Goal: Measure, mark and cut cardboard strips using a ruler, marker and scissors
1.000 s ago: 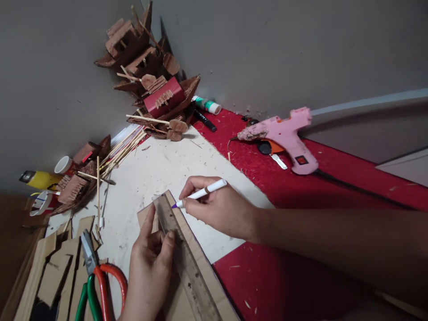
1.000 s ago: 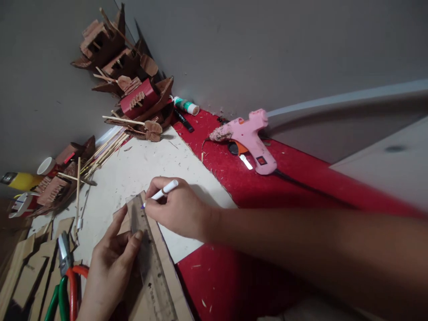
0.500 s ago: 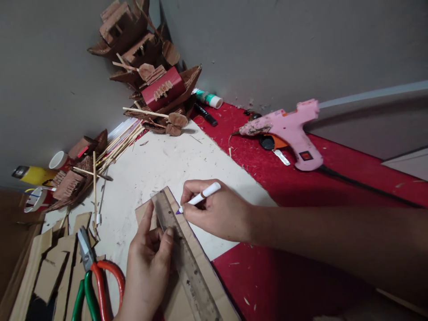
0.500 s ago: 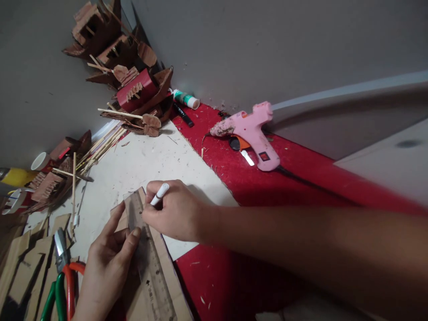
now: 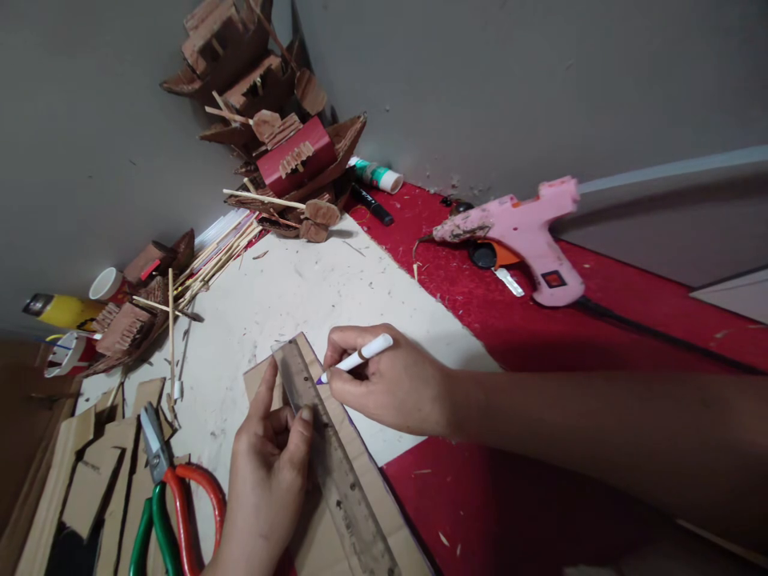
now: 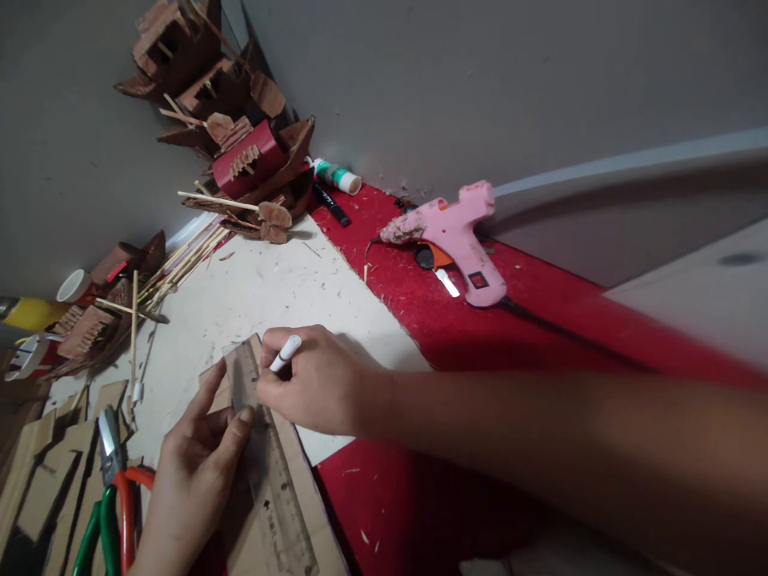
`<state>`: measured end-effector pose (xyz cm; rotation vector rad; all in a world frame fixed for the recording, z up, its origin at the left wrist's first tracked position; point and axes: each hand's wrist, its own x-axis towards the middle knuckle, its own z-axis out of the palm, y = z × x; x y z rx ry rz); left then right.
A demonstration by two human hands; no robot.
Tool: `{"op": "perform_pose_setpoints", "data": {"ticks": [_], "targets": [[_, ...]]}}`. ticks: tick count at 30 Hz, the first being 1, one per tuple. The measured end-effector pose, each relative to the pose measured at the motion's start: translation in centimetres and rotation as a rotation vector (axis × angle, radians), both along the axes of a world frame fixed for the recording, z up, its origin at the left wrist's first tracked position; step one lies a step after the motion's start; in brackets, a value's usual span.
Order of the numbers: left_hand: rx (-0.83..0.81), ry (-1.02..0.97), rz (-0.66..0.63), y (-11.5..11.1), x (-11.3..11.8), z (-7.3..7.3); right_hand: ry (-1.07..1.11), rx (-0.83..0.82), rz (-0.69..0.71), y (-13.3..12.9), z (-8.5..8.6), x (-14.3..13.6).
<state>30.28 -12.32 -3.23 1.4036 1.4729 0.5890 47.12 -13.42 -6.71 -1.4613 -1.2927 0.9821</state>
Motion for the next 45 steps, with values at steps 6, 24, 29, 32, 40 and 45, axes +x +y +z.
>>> {"op": "perform_pose_setpoints", "data": {"ticks": [6, 24, 29, 32, 40, 45], "targets": [[-0.001, 0.003, -0.006, 0.0, 0.1, 0.0, -0.014, -0.025, 0.012, 0.0, 0.2, 0.0], [-0.025, -0.011, -0.007, 0.0, -0.1, 0.1, -0.057, -0.007, 0.002, -0.1, 0.2, -0.3], [-0.007, -0.023, -0.007, 0.0, 0.2, 0.1, -0.028, -0.017, -0.005, -0.2, 0.3, -0.3], [-0.037, -0.048, -0.011, 0.4, -0.2, 0.5, 0.094, 0.03, -0.034, -0.2, 0.8, 0.0], [0.296, 0.174, 0.111, 0.6, -3.7, 6.7, 0.353, 0.11, -0.066, -0.1, 2.2, 1.0], [0.546, 0.394, -0.111, 0.6, -6.7, 6.5, 0.397, 0.13, -0.109, -0.1, 2.3, 1.1]]}}
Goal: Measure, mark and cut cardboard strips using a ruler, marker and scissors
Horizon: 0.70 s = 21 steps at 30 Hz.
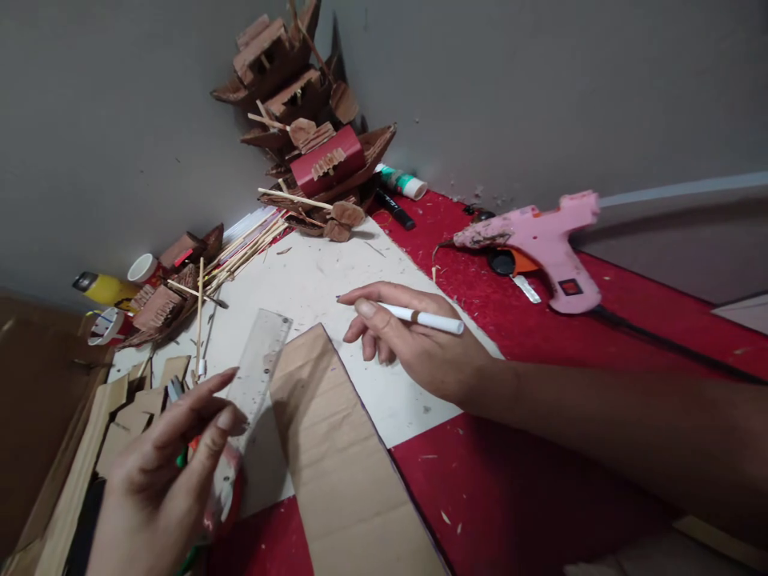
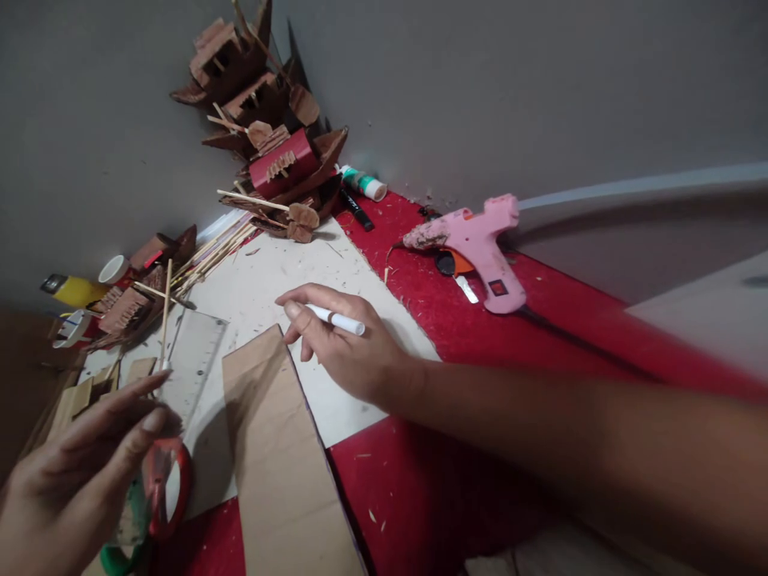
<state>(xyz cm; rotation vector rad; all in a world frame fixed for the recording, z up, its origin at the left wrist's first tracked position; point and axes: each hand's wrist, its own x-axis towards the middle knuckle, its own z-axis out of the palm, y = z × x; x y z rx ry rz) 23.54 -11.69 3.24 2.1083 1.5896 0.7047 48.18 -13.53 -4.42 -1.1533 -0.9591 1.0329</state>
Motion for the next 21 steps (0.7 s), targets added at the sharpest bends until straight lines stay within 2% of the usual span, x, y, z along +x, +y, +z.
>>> {"op": "perform_pose_setpoints", "data": {"ticks": [4, 6, 10, 16, 18, 21], "targets": [[0.152, 0.144, -0.409, 0.3, -1.2, -2.4, -0.099, 0.031, -0.009, 0.0, -0.2, 0.0], [0.156, 0.153, -0.517, 0.5, -1.4, -3.3, -0.2, 0.022, 0.015, -0.1, -0.3, 0.0], [0.068, 0.101, -0.542, 1.4, -1.1, -4.3, -0.343, 0.048, 0.132, -0.1, -0.7, -0.1], [-0.166, 0.044, -0.458, 2.4, 0.3, -4.7, -0.327, -0.031, 0.279, -0.2, -1.2, -0.1], [-0.19, 0.058, -0.431, 2.4, 0.4, -4.8, -0.285, -0.069, 0.306, -0.3, -1.2, 0.1], [-0.134, 0.126, -0.462, 2.0, 0.0, -5.0, -0.253, -0.11, 0.299, -0.5, -1.3, 0.5]]}}
